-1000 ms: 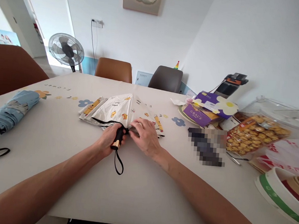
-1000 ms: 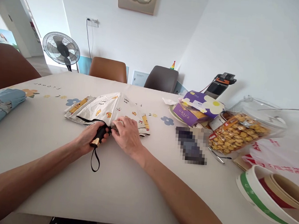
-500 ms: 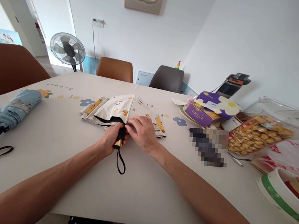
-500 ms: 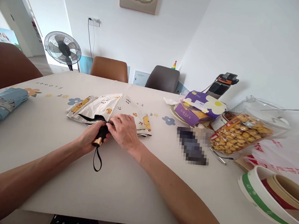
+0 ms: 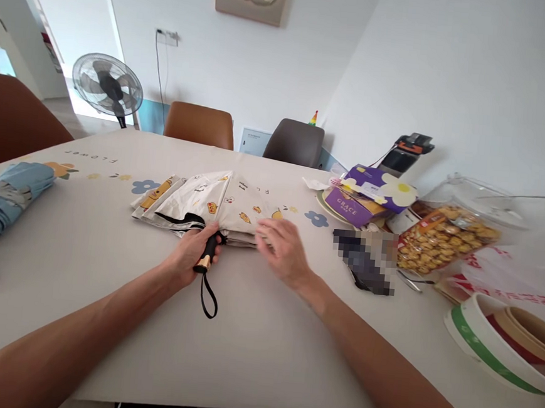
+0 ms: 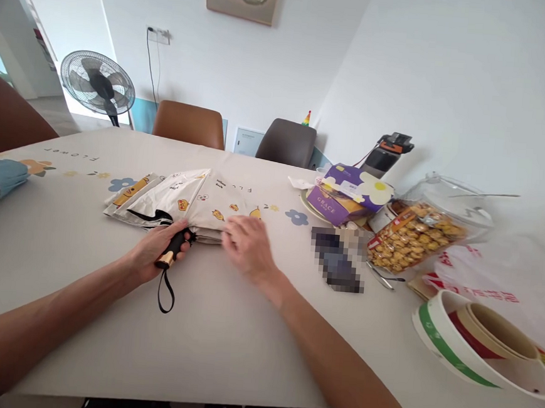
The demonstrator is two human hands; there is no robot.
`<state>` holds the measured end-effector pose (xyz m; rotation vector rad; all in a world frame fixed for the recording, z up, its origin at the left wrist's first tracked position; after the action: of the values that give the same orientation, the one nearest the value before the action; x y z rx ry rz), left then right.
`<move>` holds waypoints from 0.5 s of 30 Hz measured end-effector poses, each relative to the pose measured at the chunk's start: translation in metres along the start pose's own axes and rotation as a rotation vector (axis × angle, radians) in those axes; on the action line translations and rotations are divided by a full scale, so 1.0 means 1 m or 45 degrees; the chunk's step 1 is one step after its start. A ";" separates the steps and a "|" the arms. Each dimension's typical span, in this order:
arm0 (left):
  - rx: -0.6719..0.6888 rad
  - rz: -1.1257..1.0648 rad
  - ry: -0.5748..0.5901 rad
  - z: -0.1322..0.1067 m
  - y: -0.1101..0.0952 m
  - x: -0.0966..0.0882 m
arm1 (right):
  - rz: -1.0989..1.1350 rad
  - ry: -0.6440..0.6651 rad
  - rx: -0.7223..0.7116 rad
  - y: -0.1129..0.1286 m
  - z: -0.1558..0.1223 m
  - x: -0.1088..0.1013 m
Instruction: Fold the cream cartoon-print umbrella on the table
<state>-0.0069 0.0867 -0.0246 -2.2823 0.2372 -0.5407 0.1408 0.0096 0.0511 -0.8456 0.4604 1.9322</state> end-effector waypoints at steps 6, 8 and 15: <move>-0.021 0.014 -0.073 -0.004 -0.002 -0.002 | -0.437 -0.179 0.579 -0.097 -0.122 -0.114; -0.019 0.017 -0.077 -0.004 -0.002 -0.002 | -0.474 -0.170 0.727 -0.113 -0.158 -0.137; -0.020 0.032 -0.074 -0.005 -0.002 -0.003 | -0.610 -0.042 0.813 -0.113 -0.197 -0.144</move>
<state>-0.0116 0.0857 -0.0207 -2.3037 0.2417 -0.4602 0.3577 -0.1465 0.0225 -0.4470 0.7275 1.2423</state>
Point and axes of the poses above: each hand's wrist, its own z-axis towards the middle knuckle, its own x-axis out of the palm, y = z × x, the point moved 7 cm from there along z, towards the middle knuckle, and after that the axes turned 15 degrees about -x, right-handed, at the moved point
